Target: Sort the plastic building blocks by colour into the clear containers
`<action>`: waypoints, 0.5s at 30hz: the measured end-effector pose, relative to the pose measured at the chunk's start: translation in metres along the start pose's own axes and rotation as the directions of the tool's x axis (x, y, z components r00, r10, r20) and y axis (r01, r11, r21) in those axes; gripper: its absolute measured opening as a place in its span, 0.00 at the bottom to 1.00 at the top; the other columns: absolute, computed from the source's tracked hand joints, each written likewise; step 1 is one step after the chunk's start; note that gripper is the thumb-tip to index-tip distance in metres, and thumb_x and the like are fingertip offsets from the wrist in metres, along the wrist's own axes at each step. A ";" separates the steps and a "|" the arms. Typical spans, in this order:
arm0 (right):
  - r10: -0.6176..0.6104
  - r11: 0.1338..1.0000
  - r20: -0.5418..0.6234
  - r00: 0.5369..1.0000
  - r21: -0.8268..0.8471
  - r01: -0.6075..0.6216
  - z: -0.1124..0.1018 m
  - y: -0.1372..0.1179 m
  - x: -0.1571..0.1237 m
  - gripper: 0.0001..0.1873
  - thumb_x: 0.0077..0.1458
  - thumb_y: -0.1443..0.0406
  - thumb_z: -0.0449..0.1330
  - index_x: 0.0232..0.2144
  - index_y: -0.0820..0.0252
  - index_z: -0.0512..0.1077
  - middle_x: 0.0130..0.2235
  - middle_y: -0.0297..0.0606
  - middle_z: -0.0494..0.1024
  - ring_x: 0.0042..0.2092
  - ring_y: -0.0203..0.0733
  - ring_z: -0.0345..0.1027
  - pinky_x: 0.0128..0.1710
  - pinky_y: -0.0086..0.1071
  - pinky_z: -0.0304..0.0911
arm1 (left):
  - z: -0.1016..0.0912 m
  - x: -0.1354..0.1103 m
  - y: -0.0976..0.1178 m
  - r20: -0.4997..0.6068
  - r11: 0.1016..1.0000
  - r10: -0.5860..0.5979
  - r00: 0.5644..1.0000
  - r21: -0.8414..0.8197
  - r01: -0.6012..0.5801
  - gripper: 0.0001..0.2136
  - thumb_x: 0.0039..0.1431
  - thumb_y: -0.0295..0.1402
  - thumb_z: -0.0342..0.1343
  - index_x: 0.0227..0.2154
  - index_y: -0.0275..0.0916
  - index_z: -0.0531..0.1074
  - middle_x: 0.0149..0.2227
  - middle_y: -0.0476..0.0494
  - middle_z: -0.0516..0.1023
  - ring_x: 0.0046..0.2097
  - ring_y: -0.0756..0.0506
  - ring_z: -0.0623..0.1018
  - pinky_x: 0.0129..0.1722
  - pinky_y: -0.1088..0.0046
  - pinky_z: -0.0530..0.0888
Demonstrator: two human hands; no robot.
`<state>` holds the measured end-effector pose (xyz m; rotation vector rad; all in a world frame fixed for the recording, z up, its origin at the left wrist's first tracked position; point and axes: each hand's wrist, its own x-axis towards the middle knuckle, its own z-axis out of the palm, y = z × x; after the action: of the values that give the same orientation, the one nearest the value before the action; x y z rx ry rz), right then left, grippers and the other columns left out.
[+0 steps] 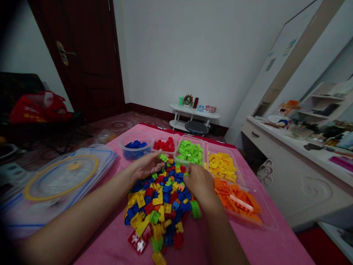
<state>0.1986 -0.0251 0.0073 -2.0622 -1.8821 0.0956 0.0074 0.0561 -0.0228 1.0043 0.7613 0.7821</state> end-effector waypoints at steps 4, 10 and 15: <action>0.099 0.659 -0.054 0.994 0.751 -0.025 0.010 -0.017 0.001 0.13 0.43 0.60 0.61 0.32 0.58 0.66 0.26 0.32 0.71 0.26 0.37 0.67 0.23 0.28 0.59 | 0.012 -0.005 -0.001 -0.004 0.933 0.286 0.958 0.230 -0.277 0.19 0.53 0.46 0.56 0.42 0.37 0.72 0.40 0.44 0.77 0.38 0.50 0.75 0.31 0.80 0.70; 0.054 -0.257 0.381 0.923 0.899 -0.355 0.029 -0.042 -0.005 0.15 0.53 0.52 0.55 0.34 0.57 0.64 0.25 0.31 0.71 0.24 0.34 0.68 0.23 0.27 0.64 | 0.024 -0.013 0.000 0.176 0.577 0.542 0.822 0.633 -0.516 0.16 0.49 0.35 0.60 0.42 0.37 0.75 0.46 0.43 0.77 0.48 0.45 0.74 0.50 0.72 0.67; 0.008 -0.431 0.496 0.868 0.785 -0.444 0.033 -0.043 -0.005 0.12 0.58 0.54 0.51 0.34 0.56 0.63 0.19 0.26 0.65 0.18 0.29 0.61 0.15 0.18 0.52 | 0.028 -0.018 -0.001 0.301 0.520 0.475 0.827 0.662 -0.540 0.18 0.51 0.36 0.58 0.46 0.37 0.74 0.47 0.42 0.76 0.48 0.45 0.74 0.50 0.71 0.68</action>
<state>0.1477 -0.0207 -0.0118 -0.8732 -0.4166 1.6182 0.0221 0.0286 -0.0110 2.0610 0.7137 0.9471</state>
